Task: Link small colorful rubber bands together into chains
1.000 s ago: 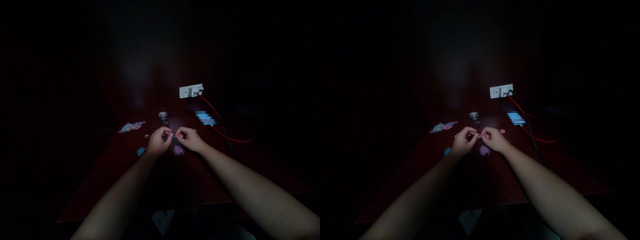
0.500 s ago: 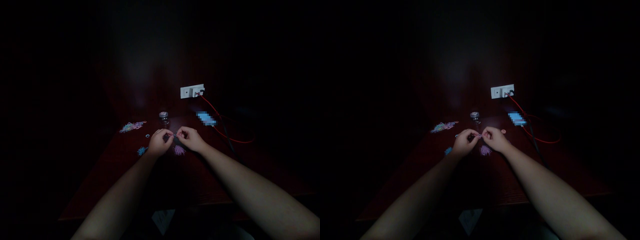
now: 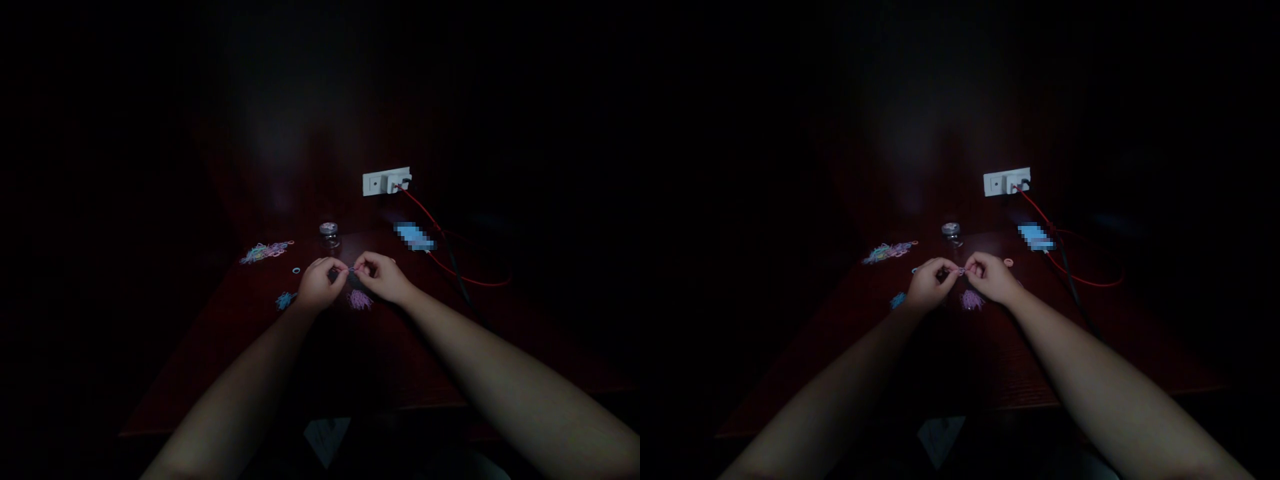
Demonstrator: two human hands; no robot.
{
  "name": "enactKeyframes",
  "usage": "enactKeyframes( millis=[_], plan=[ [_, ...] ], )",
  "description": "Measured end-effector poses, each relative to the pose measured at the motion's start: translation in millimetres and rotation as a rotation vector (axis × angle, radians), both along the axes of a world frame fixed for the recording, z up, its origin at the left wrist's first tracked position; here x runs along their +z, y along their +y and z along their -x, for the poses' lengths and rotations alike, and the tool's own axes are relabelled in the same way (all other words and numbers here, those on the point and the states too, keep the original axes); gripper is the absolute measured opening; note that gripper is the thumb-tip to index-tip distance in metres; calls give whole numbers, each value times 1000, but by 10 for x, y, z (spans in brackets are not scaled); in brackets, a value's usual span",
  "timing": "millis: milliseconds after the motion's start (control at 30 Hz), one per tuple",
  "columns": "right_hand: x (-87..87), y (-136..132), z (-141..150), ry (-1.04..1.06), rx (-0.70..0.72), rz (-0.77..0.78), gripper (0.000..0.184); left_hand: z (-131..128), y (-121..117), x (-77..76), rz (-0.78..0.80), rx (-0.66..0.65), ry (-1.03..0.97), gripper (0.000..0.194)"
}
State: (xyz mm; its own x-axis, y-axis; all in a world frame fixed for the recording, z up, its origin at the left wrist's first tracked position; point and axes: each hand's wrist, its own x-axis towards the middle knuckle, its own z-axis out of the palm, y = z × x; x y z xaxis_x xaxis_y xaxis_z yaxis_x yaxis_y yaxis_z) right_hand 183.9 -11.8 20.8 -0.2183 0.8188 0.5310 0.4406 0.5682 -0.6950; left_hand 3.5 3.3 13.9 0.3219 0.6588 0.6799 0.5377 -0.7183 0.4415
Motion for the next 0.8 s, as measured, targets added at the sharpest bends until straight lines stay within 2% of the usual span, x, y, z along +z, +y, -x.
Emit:
enactKeyframes(
  millis=[800],
  plan=[
    [-46, 36, -23, -22, 19, -15, 8, -17, 3, -24, 46, -42, 16, 7]
  ],
)
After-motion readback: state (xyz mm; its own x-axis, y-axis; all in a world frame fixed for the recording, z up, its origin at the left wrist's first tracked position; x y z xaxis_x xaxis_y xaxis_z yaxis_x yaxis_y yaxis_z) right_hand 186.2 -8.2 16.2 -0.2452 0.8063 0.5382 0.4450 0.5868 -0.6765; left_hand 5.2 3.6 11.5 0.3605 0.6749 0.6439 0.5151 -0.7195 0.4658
